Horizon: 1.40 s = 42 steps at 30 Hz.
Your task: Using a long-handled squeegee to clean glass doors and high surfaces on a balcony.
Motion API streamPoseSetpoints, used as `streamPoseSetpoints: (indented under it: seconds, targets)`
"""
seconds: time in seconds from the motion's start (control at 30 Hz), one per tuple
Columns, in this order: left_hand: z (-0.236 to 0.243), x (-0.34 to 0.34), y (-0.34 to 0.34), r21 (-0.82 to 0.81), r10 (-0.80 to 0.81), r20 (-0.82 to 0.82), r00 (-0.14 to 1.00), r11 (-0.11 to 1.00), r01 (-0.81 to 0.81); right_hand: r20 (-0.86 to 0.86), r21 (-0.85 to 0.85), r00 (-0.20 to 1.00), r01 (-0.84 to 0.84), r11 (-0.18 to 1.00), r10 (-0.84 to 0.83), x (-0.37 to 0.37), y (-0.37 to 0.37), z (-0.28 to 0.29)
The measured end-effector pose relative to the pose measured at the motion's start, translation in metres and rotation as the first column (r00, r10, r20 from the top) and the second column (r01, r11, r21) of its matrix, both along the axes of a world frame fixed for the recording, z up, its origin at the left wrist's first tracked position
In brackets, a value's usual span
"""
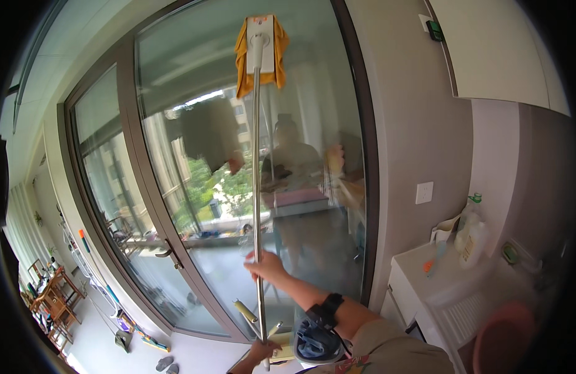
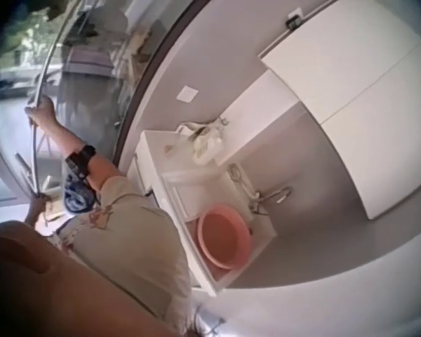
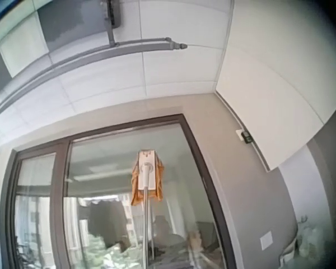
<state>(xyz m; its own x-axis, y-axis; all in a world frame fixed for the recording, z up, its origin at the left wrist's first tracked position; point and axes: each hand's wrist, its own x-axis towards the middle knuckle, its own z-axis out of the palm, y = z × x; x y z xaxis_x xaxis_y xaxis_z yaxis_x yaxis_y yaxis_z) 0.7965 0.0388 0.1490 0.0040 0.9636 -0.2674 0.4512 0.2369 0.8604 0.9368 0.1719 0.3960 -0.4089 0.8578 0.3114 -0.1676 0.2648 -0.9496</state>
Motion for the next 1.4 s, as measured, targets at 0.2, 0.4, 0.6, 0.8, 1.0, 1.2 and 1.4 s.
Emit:
streamPoseSetpoints:
  seconds: [0.2,0.4,0.6,0.8,1.0,1.2,1.4]
  targets:
    - [0.102,0.036,0.039,0.256,0.017,0.317,0.948,0.961,-0.103,-0.433,0.203,0.858,0.393,0.897,-0.278,0.016,0.018,0.118]
    - [-0.031,-0.003,-0.001,-0.127,-0.074,0.127,0.989,0.988,0.09,-0.104,0.159,0.938,0.343,0.926,-0.33,0.001,-0.023,-0.046]
    - [-0.115,-0.02,-0.068,-0.323,-0.106,0.155,0.982,0.934,0.152,0.028,-0.015,0.955,0.295,0.955,-0.294,0.008,-0.101,-0.131]
    - [-0.035,0.008,0.017,-0.056,-0.005,0.184,0.983,0.998,0.015,-0.066,0.177,0.889,0.458,0.871,-0.454,0.029,-0.008,-0.021]
    - [0.162,0.079,0.062,0.38,-0.125,0.396,0.91,0.924,-0.039,-0.169,0.327,0.81,0.584,0.743,-0.562,0.078,0.034,0.188]
    - [0.157,0.088,0.065,0.46,-0.145,0.304,0.942,0.888,-0.012,-0.13,0.301,0.828,0.557,0.774,-0.545,0.093,0.031,0.187]
    - [0.002,0.022,0.048,0.392,-0.045,-0.149,0.988,0.914,0.101,-0.244,0.117,0.872,0.46,0.88,-0.424,0.045,0.021,0.025]
